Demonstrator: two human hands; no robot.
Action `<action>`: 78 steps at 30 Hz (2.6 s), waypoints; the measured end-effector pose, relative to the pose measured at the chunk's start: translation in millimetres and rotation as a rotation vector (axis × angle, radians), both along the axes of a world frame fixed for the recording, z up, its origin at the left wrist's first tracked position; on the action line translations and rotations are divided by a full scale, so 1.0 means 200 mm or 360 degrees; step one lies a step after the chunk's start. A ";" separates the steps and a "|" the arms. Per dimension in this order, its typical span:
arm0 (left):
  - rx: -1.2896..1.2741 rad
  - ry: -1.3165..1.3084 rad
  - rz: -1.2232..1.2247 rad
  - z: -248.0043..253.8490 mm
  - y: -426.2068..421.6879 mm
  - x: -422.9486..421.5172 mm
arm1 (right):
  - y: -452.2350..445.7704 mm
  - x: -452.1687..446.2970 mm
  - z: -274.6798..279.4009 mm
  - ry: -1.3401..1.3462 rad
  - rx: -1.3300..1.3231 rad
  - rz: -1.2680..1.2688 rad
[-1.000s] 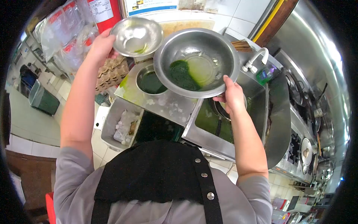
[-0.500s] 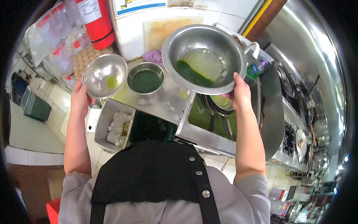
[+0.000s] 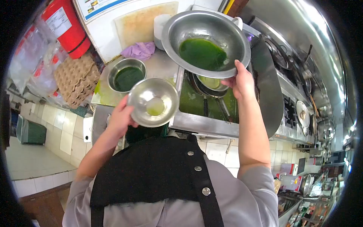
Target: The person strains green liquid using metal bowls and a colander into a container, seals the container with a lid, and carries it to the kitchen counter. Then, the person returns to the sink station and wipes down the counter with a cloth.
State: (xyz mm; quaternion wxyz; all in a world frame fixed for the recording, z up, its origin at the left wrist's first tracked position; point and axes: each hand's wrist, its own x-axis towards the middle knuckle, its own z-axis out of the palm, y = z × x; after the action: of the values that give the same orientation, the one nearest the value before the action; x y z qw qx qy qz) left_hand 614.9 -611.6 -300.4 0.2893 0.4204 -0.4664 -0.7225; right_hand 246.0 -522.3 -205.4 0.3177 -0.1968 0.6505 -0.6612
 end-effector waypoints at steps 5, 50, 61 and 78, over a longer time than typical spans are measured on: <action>-0.0001 -0.0037 -0.0153 -0.18 -0.03 -0.13 | 0.03 -0.02 -0.01 0.0041 0.0033 -0.0038; -0.0168 0.0105 0.0358 0.49 -0.55 -0.08 | -0.09 0.35 -0.34 0.0556 0.0963 0.1152; -0.0169 0.0187 0.0391 0.51 -0.59 -0.07 | -0.07 0.53 -0.49 0.0103 0.0940 0.1184; -0.0196 0.0110 0.0350 0.53 -0.65 -0.08 | 0.11 0.07 -0.62 -0.0056 0.0580 0.0417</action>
State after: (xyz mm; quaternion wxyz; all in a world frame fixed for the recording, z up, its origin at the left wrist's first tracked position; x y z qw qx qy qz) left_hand 598.7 -741.6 -193.9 0.4079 0.4253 -0.4507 -0.6705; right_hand 260.5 -499.6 -329.5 0.4423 -0.2075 0.7224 -0.4893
